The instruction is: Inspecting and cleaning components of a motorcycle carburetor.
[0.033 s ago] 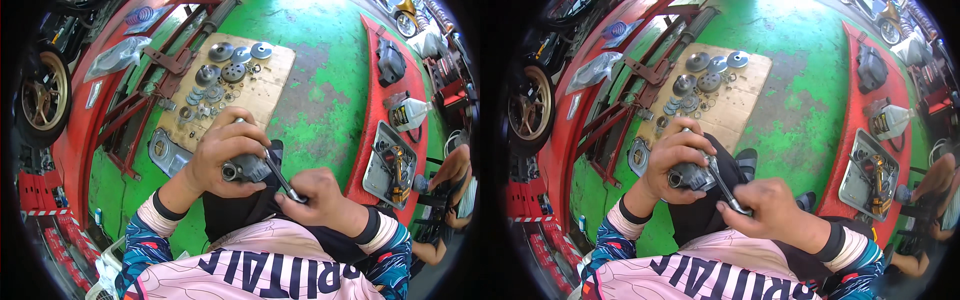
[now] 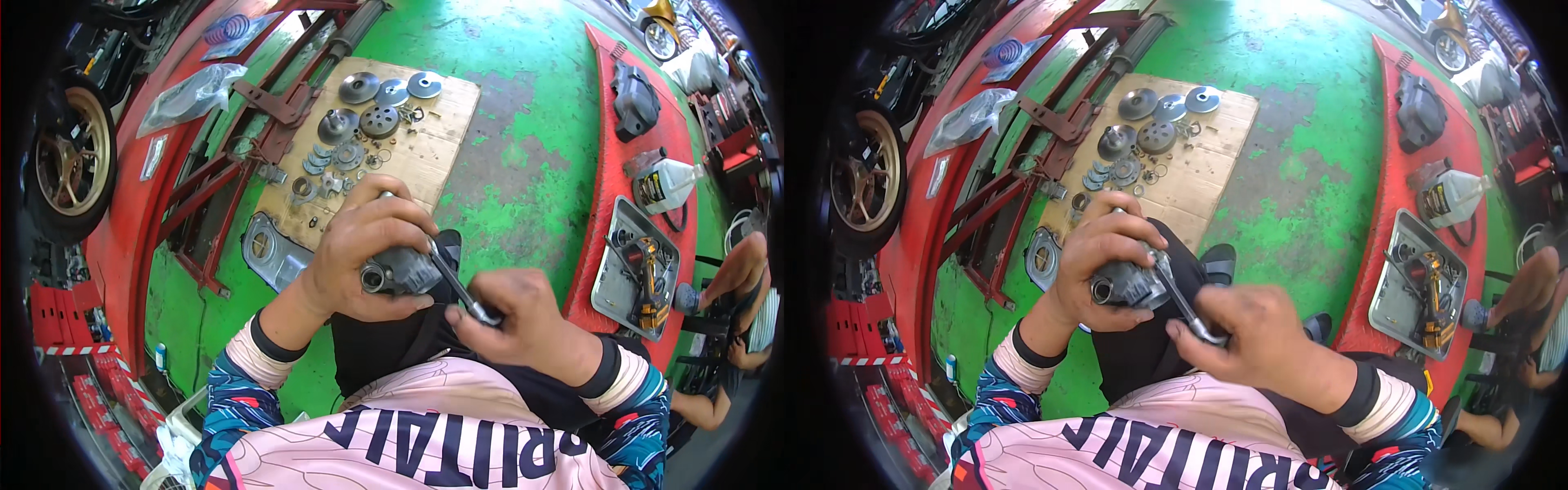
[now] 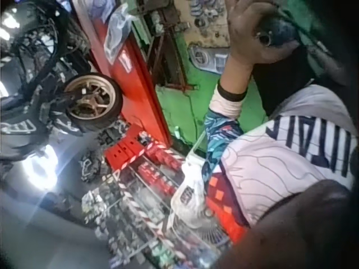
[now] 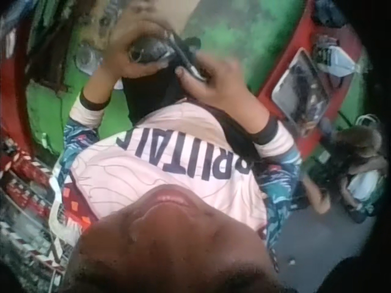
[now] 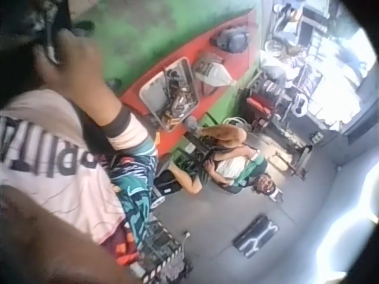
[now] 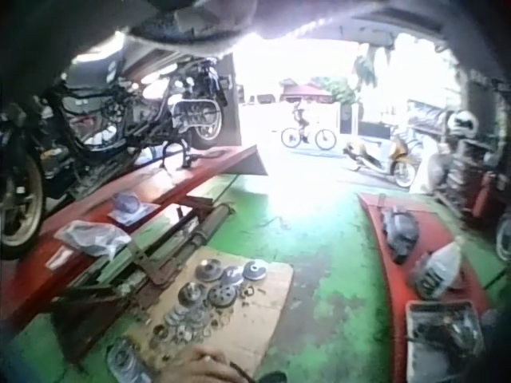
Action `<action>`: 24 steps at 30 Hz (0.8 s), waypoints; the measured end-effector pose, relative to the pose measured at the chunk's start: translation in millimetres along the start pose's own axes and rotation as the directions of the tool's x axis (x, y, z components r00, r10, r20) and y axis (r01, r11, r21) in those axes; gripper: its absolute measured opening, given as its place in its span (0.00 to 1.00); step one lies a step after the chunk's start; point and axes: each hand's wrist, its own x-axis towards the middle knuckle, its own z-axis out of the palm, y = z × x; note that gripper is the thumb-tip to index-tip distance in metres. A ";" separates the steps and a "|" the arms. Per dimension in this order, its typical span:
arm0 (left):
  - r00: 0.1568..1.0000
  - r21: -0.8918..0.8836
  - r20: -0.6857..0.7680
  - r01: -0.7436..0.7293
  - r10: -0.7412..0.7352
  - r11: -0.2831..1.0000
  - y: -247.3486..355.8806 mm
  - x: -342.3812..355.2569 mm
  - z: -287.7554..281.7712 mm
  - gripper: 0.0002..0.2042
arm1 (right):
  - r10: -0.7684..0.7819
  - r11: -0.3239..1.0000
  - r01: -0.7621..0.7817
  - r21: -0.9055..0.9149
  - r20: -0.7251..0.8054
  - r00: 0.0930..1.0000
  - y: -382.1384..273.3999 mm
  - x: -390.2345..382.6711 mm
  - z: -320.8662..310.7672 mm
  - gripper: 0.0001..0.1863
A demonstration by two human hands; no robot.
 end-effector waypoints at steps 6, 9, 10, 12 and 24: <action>0.996 0.056 -0.078 0.035 -0.031 0.998 -5.1 -5.2 3.3 0.21 | -0.206 0.881 0.106 -0.461 -0.172 0.963 -7.5 10.4 -1.4 0.08; 0.996 0.049 -0.081 0.028 -0.024 0.998 -7.0 -4.3 1.7 0.21 | -0.206 0.873 0.130 -0.470 -0.114 0.972 -9.9 12.2 -8.8 0.07; 0.995 0.052 -0.090 0.035 -0.031 0.998 -7.0 -2.7 2.3 0.20 | -0.199 0.877 0.121 -0.465 -0.123 0.972 -9.6 9.1 -7.8 0.07; 0.988 0.045 -0.146 0.052 -0.045 0.998 -14.1 -8.5 2.6 0.19 | 0.018 0.988 -0.046 -0.148 -0.189 0.982 -10.2 8.6 -5.1 0.05; 0.892 -0.291 -0.211 0.333 -0.400 0.897 -12.5 6.7 0.0 0.18 | -0.108 0.931 0.054 -0.360 -0.132 0.985 -12.5 5.5 16.7 0.07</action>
